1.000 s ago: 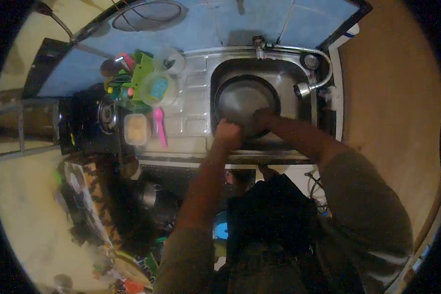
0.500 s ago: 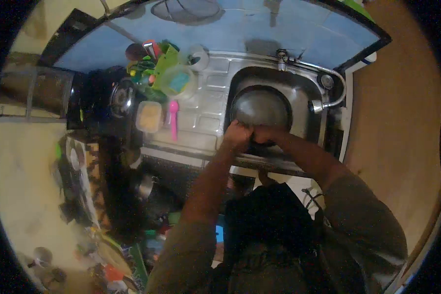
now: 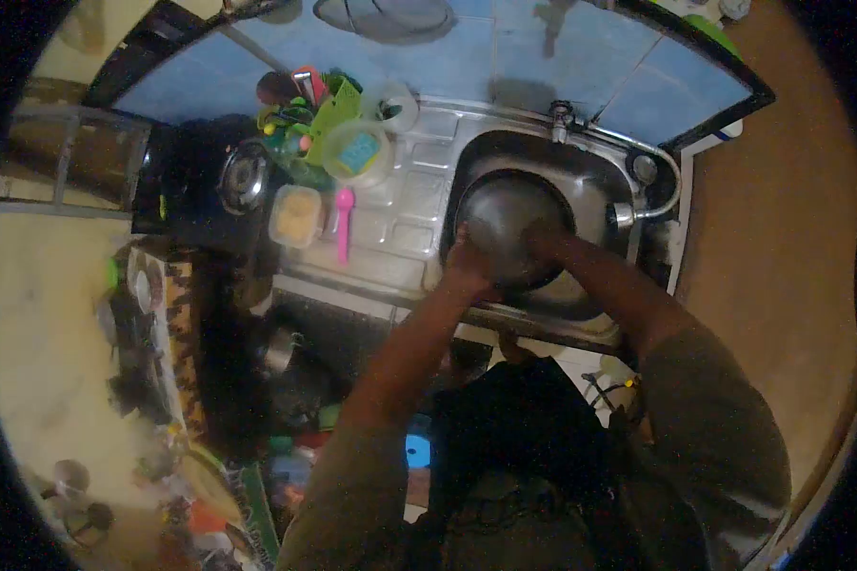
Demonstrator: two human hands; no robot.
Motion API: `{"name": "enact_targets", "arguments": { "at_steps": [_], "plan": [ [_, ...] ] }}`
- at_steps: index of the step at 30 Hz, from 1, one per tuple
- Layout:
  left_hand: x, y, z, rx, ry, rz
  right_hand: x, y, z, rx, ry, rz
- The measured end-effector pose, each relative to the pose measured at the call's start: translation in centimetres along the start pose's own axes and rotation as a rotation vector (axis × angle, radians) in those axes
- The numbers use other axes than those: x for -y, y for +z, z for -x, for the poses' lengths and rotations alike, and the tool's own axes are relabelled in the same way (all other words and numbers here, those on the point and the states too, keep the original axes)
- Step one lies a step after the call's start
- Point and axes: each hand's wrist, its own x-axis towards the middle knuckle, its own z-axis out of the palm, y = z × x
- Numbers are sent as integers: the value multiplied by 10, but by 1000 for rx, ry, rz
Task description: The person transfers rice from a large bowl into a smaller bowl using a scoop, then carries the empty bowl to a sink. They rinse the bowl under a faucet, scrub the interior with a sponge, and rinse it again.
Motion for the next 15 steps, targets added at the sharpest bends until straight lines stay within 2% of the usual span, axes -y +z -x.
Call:
{"name": "enact_targets", "arguments": {
  "at_steps": [1, 3, 4, 6, 7, 9, 10, 12, 13, 15],
  "plan": [
    [4, -25, 1, 4, 1, 4, -15, 12, -13, 5, -3, -2],
    [10, -67, -1, 171, -74, 1098, -34, 47, -45, -684, 81, -67],
    [2, -71, -15, 169, -74, 1097, -12, 9, -33, -618, 178, -247],
    [-22, -77, -42, 535, -53, 1193, 39, -80, -2, -525, 405, -591],
    [-34, -70, -39, 541, -49, 1200, 43, -64, -19, -549, 425, -632],
    [-62, -53, -30, 267, -228, 1356, 36, 1, -77, -630, 258, -591],
    [-60, -56, -29, 279, -223, 1367, 28, 31, -101, -672, 87, -551],
    [-42, -68, -30, 161, -219, 1328, 17, 75, -125, -778, -447, -368],
    [-41, -66, -34, 151, -218, 1326, 27, 59, -111, -781, -447, -359],
    [-50, -55, -41, 497, -176, 1283, 64, 1, -51, -297, 181, -585]
  ]
}}
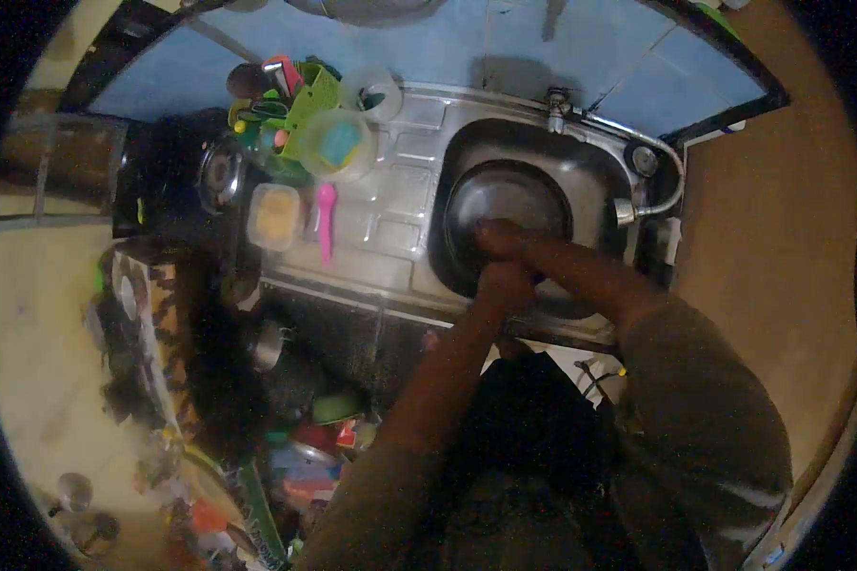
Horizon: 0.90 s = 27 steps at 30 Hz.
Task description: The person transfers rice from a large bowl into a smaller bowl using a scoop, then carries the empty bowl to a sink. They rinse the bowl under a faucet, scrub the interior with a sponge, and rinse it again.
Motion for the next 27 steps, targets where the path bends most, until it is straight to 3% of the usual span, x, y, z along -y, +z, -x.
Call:
{"name": "enact_targets", "arguments": {
  "at_steps": [1, 3, 4, 7, 10, 12, 15, 16, 17, 18, 19, 21, 24, 27],
  "plan": [
    [2, 7, -3, 0, 4, 2, 7, -26, 9, 0, 4, 3],
    [7, 18, -5, -60, 71, -148, 16, -60, 16, -30, -450, 356],
    [7, 17, -4, -61, 65, -146, 14, -68, 14, -52, -473, 388],
    [9, 14, 5, -80, -23, -98, -15, -72, -5, -139, -358, 474],
    [14, -9, 18, -206, 45, -147, -61, -53, -18, -235, -239, 538],
    [6, -47, 38, -65, 11, -181, -99, -28, -21, -246, -184, 579],
    [18, -35, 23, -28, 17, -239, -173, 43, -31, -223, -143, 704],
    [14, -40, 32, -44, 20, -236, -193, 66, -32, -219, -113, 762],
    [9, -48, 49, -193, 73, -214, -188, 64, -24, -223, -117, 777],
    [4, -54, 58, -345, 124, -189, -170, 58, -15, -54, -114, 701],
    [8, -49, 50, -358, 122, -183, -143, 52, -6, 115, -108, 618],
    [26, -33, 30, -101, 60, -191, -86, 33, 11, 446, -90, 433],
    [29, -36, 42, -158, 65, -247, -17, -26, 42, 488, 52, 364],
    [50, -10, 26, -284, 88, -105, -24, -54, 46, 607, -38, 458]
  ]
}}
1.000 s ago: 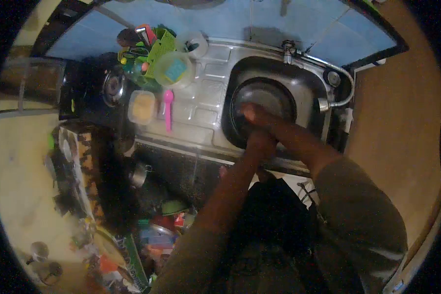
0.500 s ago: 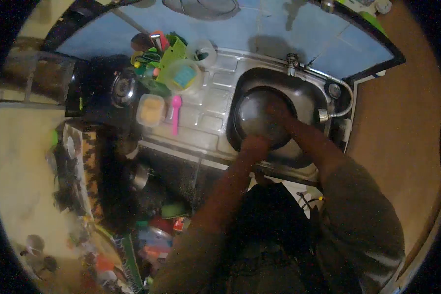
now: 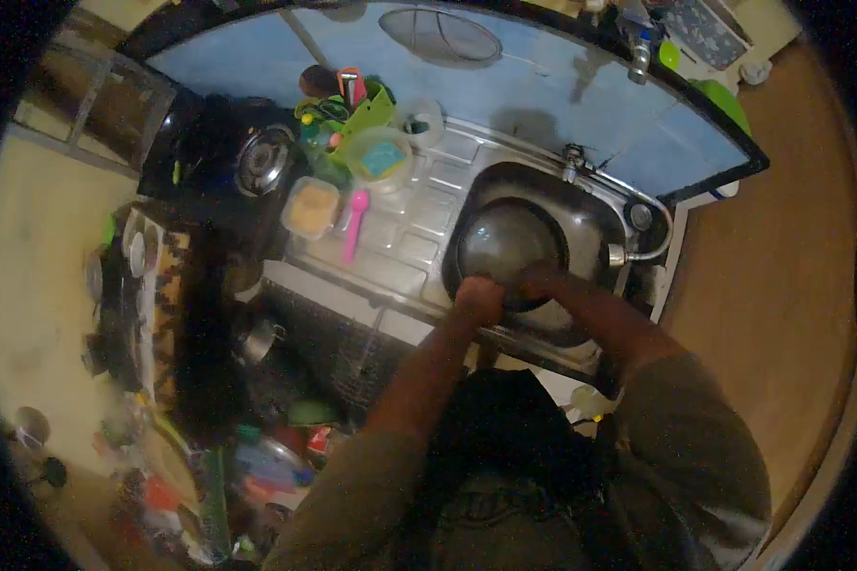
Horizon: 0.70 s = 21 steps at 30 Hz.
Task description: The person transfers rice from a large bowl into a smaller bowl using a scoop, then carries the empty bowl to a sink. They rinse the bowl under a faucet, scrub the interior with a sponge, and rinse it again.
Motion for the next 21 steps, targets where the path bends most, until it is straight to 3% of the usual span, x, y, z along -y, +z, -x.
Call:
{"name": "enact_targets", "arguments": {
  "at_steps": [4, 6, 7, 9, 12, 13, 15, 17, 19, 21],
  "plan": [
    [-12, -20, 8, -136, 8, -139, -9, 13, -4, 79, -27, 151],
    [-8, -25, 15, -245, 232, -317, -11, 16, -9, 47, -26, 222],
    [-10, -24, 15, -249, 222, -313, -72, 57, -52, -241, -209, 228],
    [-10, -22, 10, 76, 35, -263, -184, 132, -131, -916, -518, 356],
    [-11, -23, 1, 202, 83, -342, 8, -81, 67, -17, -51, 551],
    [-6, -15, 1, 204, 82, -342, -24, -61, 19, -136, -126, 399],
    [11, 4, 0, -47, 176, -278, -84, -23, -71, -341, -325, 113],
    [-11, -34, 24, -68, 106, -187, 15, -92, -12, -289, -173, -468],
    [-19, -40, 37, -82, 43, -103, 61, -124, -19, -663, -70, -95],
    [-15, -19, 37, -702, 77, -10, 97, -150, -21, -612, -230, -386]
  ]
}}
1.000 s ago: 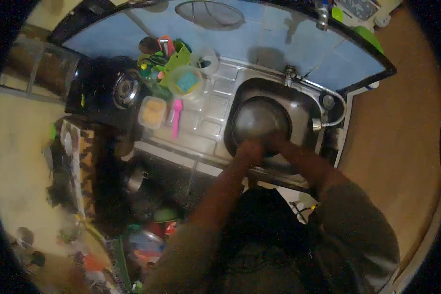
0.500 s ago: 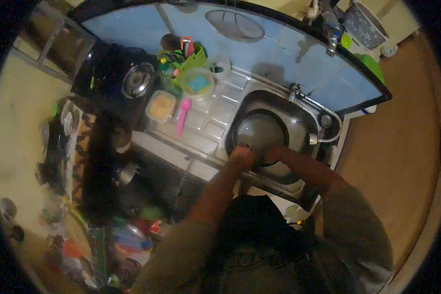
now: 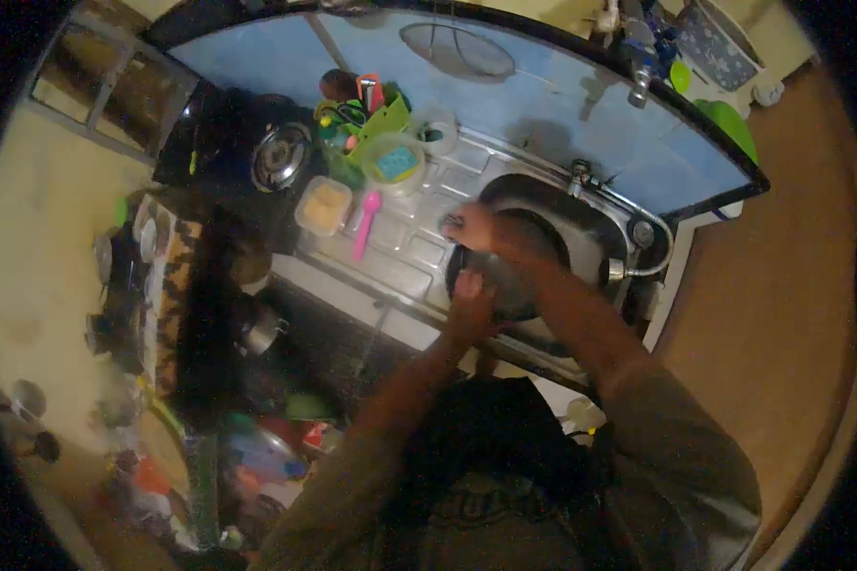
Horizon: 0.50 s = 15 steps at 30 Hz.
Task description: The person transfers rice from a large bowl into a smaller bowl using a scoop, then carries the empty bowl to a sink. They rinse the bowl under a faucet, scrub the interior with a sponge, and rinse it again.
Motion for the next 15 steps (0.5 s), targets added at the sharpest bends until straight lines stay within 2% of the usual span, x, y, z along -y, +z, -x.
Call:
{"name": "enact_targets", "arguments": {
  "at_steps": [1, 3, 4, 6, 7, 9, 10, 12, 13, 15],
  "plan": [
    [-1, 5, -2, 13, 7, 0, 7, -6, 9, -5, 6, -12],
    [-3, 12, -8, -299, -617, 734, 21, -10, 35, -360, -34, 57],
    [-1, 12, -5, -275, -605, 737, 9, -3, 52, -493, 51, 54],
    [7, 14, -3, -189, -769, 573, -40, 11, 95, -696, 275, 141],
    [17, 16, -4, -175, -758, 580, -58, 15, 116, -758, 415, 223],
    [46, 20, -7, 292, -840, 303, -61, 21, 148, -793, 740, 120],
    [60, 31, -4, 303, -825, 303, -69, 20, 156, -804, 754, 117],
    [81, 54, 2, 83, -361, 81, -86, 23, 170, -705, 660, -690],
    [28, -4, -33, 108, -648, 327, -105, 30, 169, -718, 667, -700],
    [32, -1, -37, 111, -555, 362, -138, 52, 164, -756, 563, -865]
  ]
}}
